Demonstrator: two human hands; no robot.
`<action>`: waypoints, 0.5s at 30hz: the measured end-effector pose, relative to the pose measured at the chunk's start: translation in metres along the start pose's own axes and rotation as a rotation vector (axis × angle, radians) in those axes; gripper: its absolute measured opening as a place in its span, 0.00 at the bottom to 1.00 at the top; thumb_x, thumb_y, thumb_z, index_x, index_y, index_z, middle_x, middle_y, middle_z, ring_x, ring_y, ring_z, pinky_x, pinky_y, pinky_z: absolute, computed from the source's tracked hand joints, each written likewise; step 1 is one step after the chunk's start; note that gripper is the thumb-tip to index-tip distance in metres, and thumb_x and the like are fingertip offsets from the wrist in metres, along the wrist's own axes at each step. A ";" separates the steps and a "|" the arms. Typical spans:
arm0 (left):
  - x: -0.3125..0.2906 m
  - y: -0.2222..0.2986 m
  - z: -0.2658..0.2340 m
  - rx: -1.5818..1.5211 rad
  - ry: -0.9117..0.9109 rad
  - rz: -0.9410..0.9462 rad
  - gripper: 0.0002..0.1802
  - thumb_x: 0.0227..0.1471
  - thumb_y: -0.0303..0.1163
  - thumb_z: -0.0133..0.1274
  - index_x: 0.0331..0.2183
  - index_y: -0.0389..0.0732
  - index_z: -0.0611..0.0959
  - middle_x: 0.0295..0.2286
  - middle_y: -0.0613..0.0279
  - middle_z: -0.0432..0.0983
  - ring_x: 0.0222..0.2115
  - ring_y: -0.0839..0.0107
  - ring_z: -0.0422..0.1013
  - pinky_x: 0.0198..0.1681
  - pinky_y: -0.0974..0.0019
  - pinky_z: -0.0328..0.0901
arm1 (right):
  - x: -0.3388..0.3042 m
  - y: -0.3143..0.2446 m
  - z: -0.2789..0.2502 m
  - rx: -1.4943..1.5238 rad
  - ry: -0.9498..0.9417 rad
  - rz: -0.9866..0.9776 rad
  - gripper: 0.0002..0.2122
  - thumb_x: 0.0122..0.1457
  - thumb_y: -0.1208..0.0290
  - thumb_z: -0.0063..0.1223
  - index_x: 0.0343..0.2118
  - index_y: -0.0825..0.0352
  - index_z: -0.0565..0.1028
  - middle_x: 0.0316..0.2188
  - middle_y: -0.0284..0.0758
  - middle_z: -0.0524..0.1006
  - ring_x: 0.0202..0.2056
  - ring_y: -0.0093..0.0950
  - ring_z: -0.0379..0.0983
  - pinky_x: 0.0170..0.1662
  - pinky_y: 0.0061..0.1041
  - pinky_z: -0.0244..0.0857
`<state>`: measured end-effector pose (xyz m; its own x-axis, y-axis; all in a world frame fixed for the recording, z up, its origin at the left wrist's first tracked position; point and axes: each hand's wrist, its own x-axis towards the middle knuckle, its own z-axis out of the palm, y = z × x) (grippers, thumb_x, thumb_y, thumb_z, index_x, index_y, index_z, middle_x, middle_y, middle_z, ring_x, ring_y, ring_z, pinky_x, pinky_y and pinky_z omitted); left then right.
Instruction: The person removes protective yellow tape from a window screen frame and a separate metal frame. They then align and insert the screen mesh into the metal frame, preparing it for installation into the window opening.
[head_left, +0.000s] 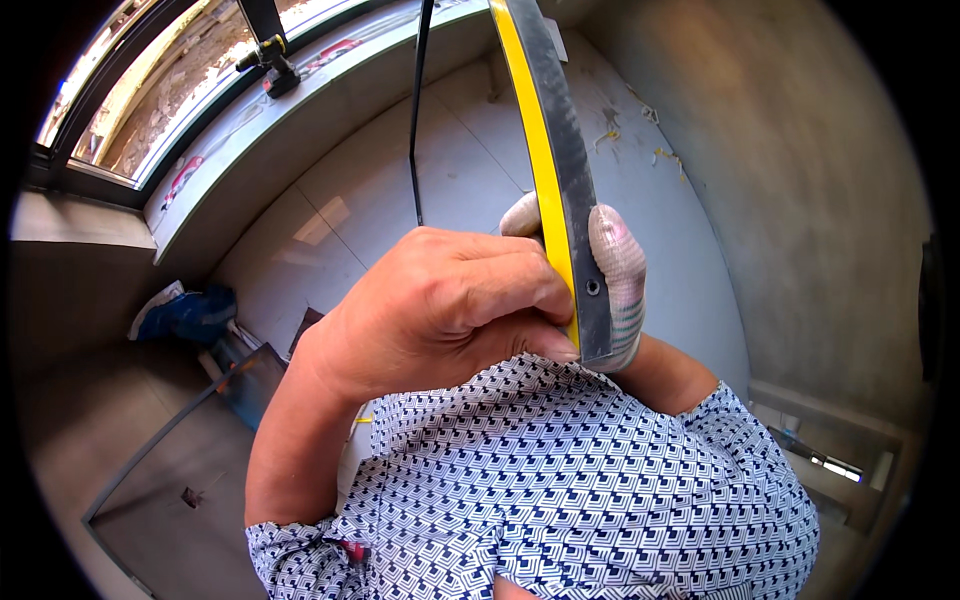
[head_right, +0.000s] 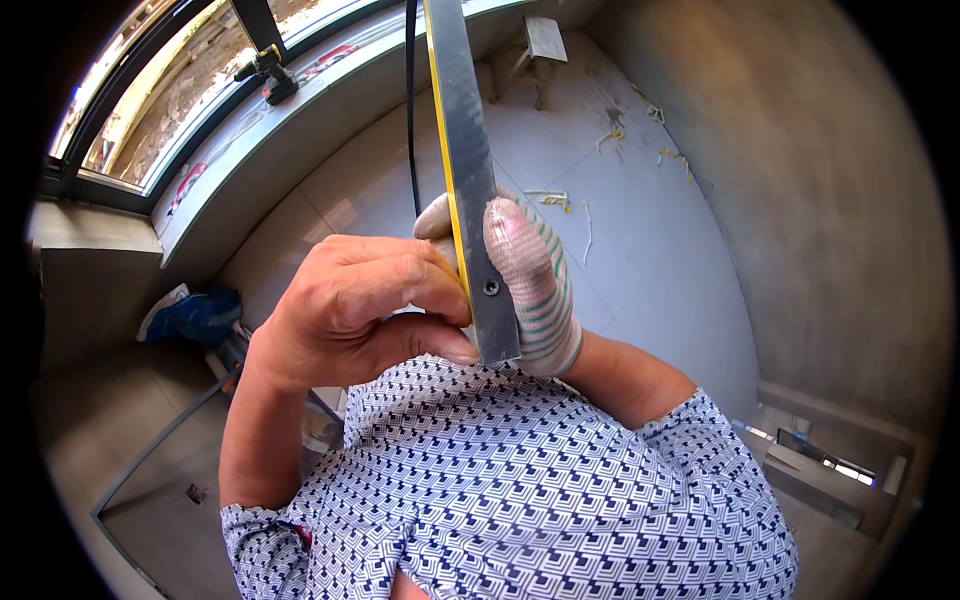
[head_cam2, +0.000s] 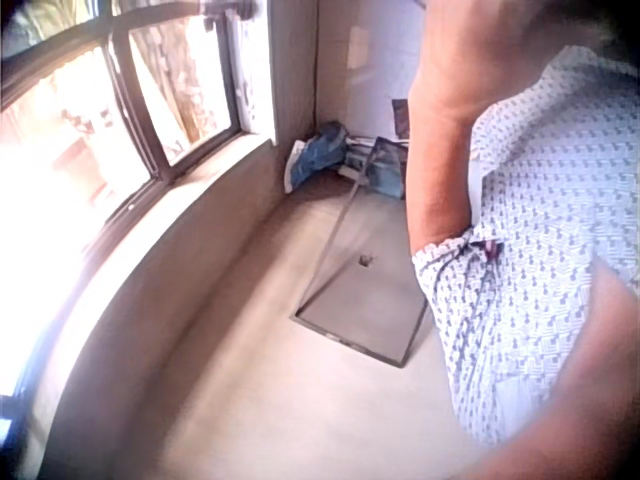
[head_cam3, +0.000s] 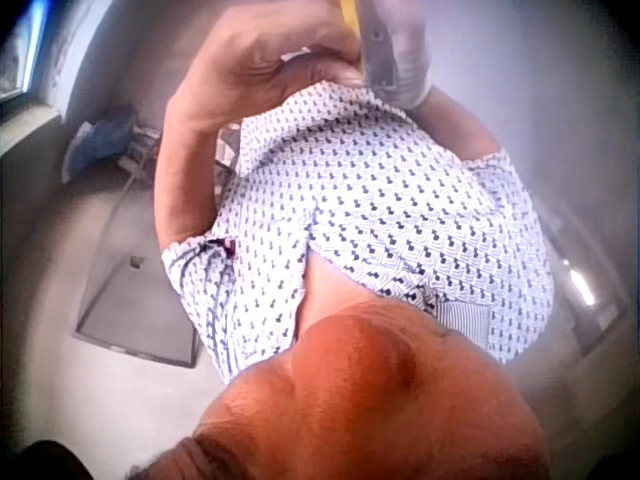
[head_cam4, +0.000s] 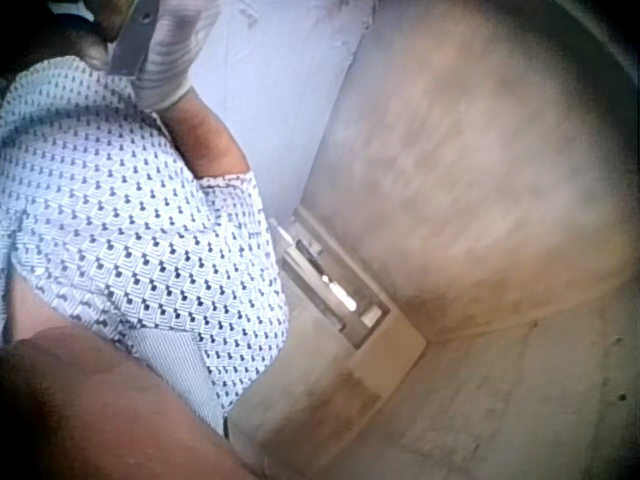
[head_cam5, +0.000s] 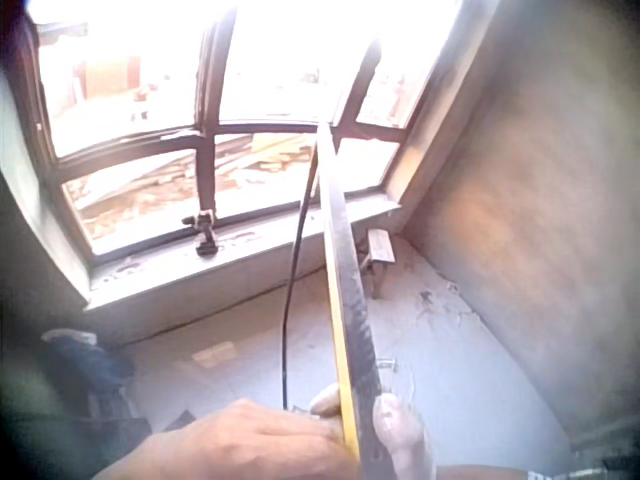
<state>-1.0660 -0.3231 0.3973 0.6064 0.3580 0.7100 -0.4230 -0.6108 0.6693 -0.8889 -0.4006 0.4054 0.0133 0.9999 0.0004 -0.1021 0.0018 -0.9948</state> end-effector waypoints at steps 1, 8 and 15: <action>0.000 0.000 0.000 0.003 -0.004 -0.001 0.14 0.42 0.32 0.71 0.29 0.39 0.82 0.25 0.61 0.79 0.25 0.63 0.78 0.27 0.64 0.69 | 0.000 0.000 0.000 0.016 -0.003 0.001 0.27 0.65 0.46 0.43 0.47 0.72 0.73 0.40 0.37 0.76 0.42 0.26 0.73 0.49 0.28 0.68; 0.001 -0.001 0.001 -0.009 0.018 -0.002 0.14 0.42 0.32 0.71 0.29 0.39 0.82 0.25 0.61 0.79 0.26 0.63 0.77 0.28 0.64 0.69 | 0.000 -0.006 0.002 -0.016 -0.020 -0.006 0.24 0.63 0.50 0.56 0.47 0.70 0.74 0.42 0.35 0.75 0.43 0.24 0.72 0.49 0.27 0.68; 0.004 -0.001 0.002 -0.017 0.022 -0.005 0.14 0.41 0.31 0.71 0.29 0.39 0.82 0.24 0.61 0.78 0.25 0.63 0.77 0.27 0.64 0.69 | 0.002 -0.003 0.001 -0.010 -0.017 -0.019 0.33 0.65 0.40 0.36 0.46 0.73 0.73 0.38 0.39 0.76 0.41 0.27 0.74 0.48 0.29 0.69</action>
<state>-1.0620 -0.3229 0.3992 0.5932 0.3766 0.7115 -0.4316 -0.5974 0.6759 -0.8900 -0.3980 0.4083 -0.0022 0.9998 0.0210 -0.0922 0.0207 -0.9955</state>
